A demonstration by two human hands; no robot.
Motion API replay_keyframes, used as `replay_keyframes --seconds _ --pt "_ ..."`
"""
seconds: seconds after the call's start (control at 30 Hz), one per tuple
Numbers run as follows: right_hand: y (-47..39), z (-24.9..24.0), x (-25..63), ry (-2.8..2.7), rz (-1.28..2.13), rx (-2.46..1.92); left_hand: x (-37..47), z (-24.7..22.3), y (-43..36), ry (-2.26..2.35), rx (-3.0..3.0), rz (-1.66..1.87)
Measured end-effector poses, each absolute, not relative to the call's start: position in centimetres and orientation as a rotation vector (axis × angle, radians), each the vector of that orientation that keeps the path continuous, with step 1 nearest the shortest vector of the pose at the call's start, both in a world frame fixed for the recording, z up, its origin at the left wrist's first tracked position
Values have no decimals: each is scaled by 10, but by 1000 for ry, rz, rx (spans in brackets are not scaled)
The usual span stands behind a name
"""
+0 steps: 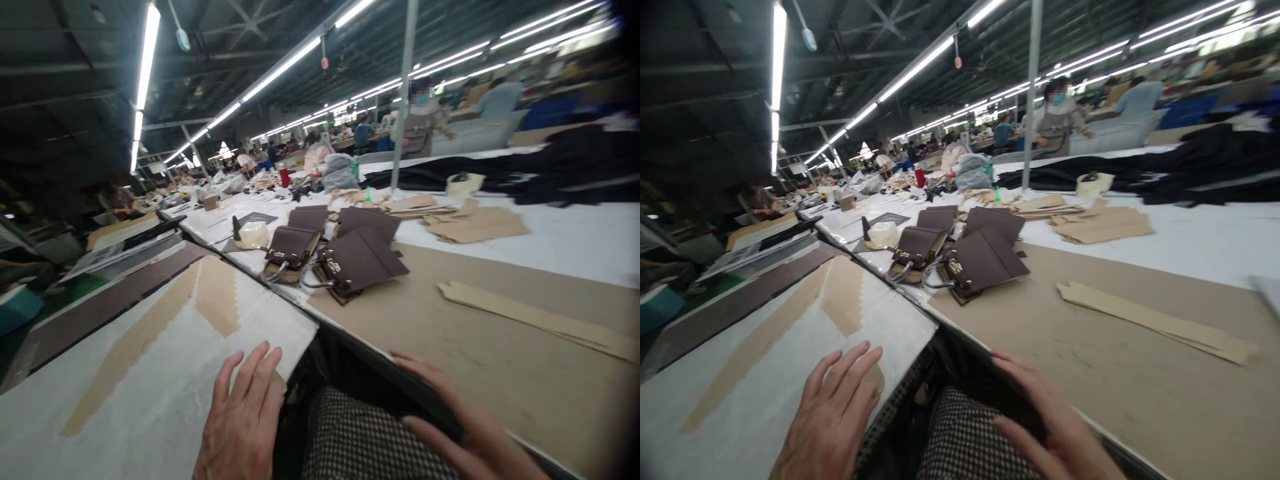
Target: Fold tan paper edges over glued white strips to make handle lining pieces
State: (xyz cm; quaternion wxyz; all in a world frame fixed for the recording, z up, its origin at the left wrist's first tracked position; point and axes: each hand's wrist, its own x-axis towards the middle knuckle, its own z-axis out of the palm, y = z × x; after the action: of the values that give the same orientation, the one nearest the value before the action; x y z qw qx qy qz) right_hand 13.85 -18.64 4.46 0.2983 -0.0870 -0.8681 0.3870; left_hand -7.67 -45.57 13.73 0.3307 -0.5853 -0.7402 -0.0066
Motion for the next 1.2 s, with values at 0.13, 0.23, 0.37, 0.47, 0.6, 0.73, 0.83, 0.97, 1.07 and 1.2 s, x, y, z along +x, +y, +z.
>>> replay_keyframes --seconds 0.13,0.23,0.37,0.47,0.6,0.73,0.83,0.97,1.07,1.2 --pt "-219 87 129 -2409 1253 99 -33 139 -406 -1771 -1948 -216" --pt "-211 96 140 -2343 1416 65 -13 139 -367 -1728 -2161 -452" --pt "-170 91 208 -2335 1698 -287 3 132 -313 -1857 -2102 -791" --pt "-128 84 264 -2405 1519 -595 8 108 -265 -2033 -1984 -938" --pt "-82 69 303 -2619 852 -961 18 59 -204 -2089 -1943 -895" --pt "-78 51 293 -2603 339 -1152 33 25 -174 -2139 -1869 -713" --pt "-105 33 272 -2552 270 -1089 37 12 -171 -2169 -1822 -627" --pt "-144 5 251 -2504 206 -988 23 -1 -176 -2215 -1830 -622" --pt "-154 -7 247 -2461 177 -1007 -3 -3 -178 -2338 -1734 -667" --pt "-151 -10 250 -2446 179 -972 -23 14 -181 -2284 -1529 -780"
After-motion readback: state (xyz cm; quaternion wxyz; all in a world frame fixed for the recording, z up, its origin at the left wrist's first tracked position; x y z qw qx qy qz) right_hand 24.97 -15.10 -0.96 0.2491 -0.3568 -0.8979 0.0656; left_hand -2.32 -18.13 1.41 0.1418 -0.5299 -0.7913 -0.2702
